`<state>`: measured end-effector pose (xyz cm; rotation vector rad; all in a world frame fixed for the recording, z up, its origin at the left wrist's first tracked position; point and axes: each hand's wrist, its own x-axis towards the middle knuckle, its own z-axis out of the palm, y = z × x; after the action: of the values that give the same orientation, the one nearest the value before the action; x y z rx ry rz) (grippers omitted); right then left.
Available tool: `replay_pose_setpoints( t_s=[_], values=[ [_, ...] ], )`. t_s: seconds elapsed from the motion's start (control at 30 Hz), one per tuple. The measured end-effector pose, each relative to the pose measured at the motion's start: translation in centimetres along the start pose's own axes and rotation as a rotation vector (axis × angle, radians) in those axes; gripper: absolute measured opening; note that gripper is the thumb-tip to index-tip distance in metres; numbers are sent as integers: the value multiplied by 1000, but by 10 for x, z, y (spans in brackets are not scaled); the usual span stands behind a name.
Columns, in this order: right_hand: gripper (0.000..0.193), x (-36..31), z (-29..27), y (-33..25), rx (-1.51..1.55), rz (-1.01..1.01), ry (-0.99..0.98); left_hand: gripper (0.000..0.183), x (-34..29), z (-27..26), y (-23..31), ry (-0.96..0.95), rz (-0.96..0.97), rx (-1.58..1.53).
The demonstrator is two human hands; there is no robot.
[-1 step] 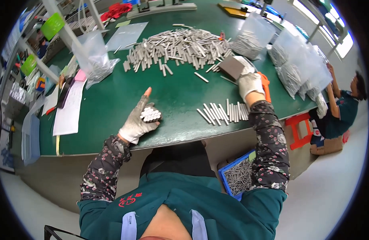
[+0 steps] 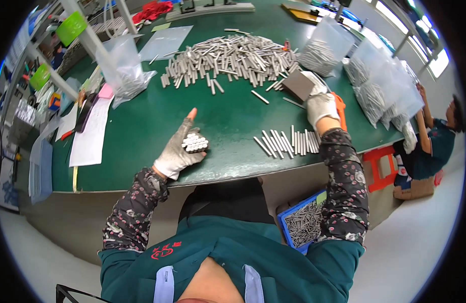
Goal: The worker aligns, bundles, and inspects small metal tubes at a factory workbench.
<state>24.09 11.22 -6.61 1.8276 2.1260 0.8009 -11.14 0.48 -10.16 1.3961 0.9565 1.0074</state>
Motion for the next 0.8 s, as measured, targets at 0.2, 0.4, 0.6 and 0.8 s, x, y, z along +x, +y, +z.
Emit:
replay_pose_setpoints(
  t_s=[0.2,0.4,0.6,0.8],
  values=[
    [20,-2,-16,17,399,-210,108,99,1,-2,3,16,-62,-40],
    [20,-9,-43,-27,1442,-102,157,95,3,-1,2,-1,-71,34],
    [27,-19,-100,-87,1452,-381,-236,88,3,-3,-5,-12,-28,10],
    [30,-14,-118,-111,1263,-558,-367,82,4,-3,-11,-35,8,-82]
  ],
)
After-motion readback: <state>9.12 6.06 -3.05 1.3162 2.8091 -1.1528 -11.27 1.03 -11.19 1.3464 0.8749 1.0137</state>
